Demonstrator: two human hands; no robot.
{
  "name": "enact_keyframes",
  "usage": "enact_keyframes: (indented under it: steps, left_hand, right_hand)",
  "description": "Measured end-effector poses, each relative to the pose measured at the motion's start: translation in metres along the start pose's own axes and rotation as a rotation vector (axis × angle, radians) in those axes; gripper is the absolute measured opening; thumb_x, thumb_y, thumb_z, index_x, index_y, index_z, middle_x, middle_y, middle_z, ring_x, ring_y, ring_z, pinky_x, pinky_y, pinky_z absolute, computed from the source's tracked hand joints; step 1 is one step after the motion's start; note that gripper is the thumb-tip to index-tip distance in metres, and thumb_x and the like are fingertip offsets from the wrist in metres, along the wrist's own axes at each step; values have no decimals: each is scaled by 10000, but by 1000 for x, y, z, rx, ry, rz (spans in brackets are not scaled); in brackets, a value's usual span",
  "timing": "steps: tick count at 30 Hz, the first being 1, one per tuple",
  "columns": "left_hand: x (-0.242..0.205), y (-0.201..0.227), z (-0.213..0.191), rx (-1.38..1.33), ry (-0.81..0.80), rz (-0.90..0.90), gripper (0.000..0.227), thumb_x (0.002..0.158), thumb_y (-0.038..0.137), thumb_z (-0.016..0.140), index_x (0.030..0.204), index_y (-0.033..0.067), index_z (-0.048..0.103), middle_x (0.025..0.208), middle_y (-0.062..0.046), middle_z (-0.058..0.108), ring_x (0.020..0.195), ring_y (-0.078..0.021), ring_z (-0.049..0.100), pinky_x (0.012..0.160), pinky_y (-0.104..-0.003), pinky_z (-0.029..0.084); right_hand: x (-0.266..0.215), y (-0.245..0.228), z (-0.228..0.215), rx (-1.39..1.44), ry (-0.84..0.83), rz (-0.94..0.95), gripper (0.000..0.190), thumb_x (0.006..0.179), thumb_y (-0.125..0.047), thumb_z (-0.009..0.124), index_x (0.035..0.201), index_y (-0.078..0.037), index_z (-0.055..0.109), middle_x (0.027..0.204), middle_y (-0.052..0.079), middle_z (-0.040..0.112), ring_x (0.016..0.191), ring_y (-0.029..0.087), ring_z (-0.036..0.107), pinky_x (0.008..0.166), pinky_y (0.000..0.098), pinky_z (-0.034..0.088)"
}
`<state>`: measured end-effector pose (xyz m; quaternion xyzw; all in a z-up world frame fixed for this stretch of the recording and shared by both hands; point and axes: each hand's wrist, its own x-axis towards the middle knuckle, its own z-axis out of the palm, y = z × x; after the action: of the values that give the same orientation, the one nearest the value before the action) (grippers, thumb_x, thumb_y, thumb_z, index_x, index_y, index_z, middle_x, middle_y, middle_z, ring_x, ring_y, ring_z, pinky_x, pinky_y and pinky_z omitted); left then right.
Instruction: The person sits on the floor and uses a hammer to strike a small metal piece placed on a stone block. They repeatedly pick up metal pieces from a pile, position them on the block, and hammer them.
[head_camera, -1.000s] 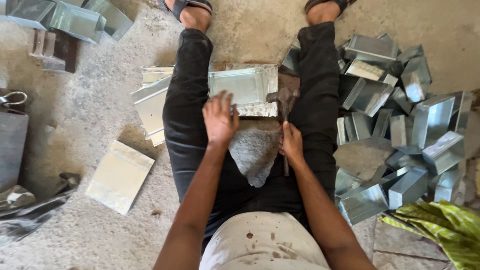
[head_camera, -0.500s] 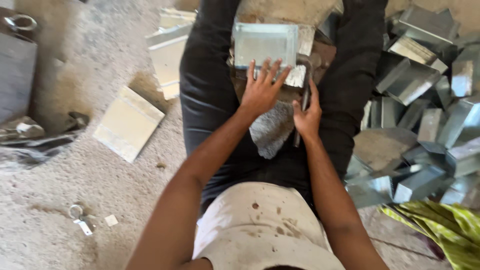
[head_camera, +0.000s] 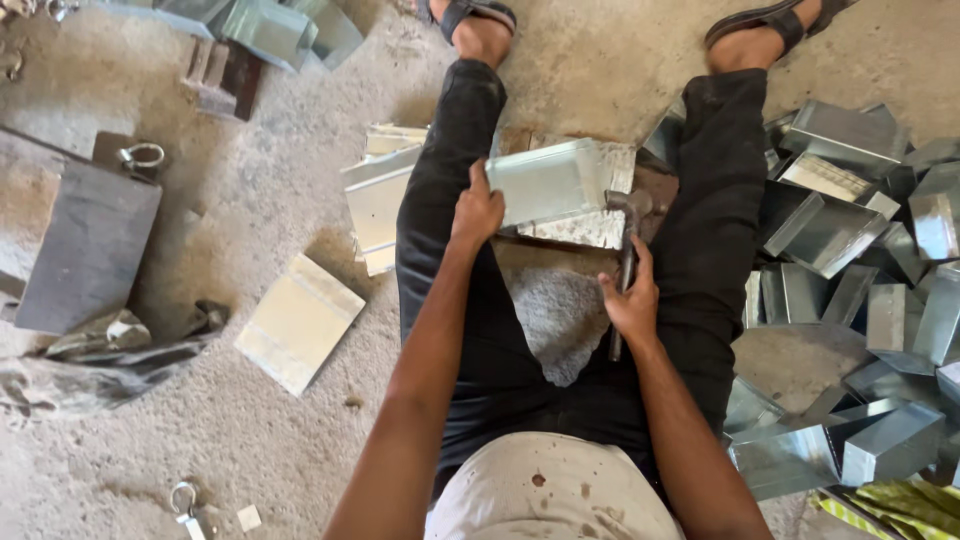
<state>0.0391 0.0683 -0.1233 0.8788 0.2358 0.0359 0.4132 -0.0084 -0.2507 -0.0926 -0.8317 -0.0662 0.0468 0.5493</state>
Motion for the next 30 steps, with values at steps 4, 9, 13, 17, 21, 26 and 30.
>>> enact_keyframes:
  steps: [4,9,13,17,21,26,30]
  left_hand:
    - [-6,-41,0,-207,115,-236,441,979,227,546,1345,39,388,991,-361,681,936,-556,661,799,-600,530]
    - [46,-54,-89,-1397,229,-171,858,1018,341,617,1688,36,176,1332,-199,394,1158,-393,461,984,-624,443]
    - [56,-34,-159,-1520,20,270,824,1089,583,515,1671,406,-41,1822,14,180,1673,-393,140,1275,-694,98]
    - [18,23,-135,-1256,-92,252,752,1125,580,490,1643,378,-16,1806,-39,108,1667,-448,200,1258,-755,203]
    - [-57,68,-66,-901,-226,-46,895,1017,654,431,1680,158,90,1729,-230,253,1445,-465,482,1100,-568,451]
    - [-121,71,-22,-874,-466,-183,838,962,610,477,1568,53,317,1575,-204,449,1168,-377,658,970,-514,533]
    - [-128,55,-18,-875,-491,-126,592,1065,420,481,1468,-13,498,1448,-179,604,1067,-294,692,914,-406,556]
  right_hand:
    - [3,-4,2,-56,54,-105,736,911,-72,793,1546,-79,421,1307,176,617,1172,283,586,999,383,487]
    - [1,4,-4,84,-114,149,863,823,-143,768,1583,-86,363,1496,179,563,1385,296,541,1156,384,423]
    - [12,-5,-2,127,-116,-79,952,860,-105,801,1622,-61,231,1623,222,383,1507,315,373,1228,412,303]
    - [9,-41,-17,74,-161,-42,856,891,-115,773,1593,-83,284,1491,235,478,1357,320,484,1114,413,395]
    - [3,-67,-63,-76,-229,162,623,958,-163,734,1515,-113,459,1239,226,680,1082,301,683,928,398,545]
    - [-25,-17,-144,-68,46,203,334,980,-231,682,1274,-74,693,1068,84,785,954,143,752,833,303,602]
    - [-78,80,-217,-400,350,396,252,987,-262,685,1101,-37,697,943,148,745,861,284,718,769,394,569]
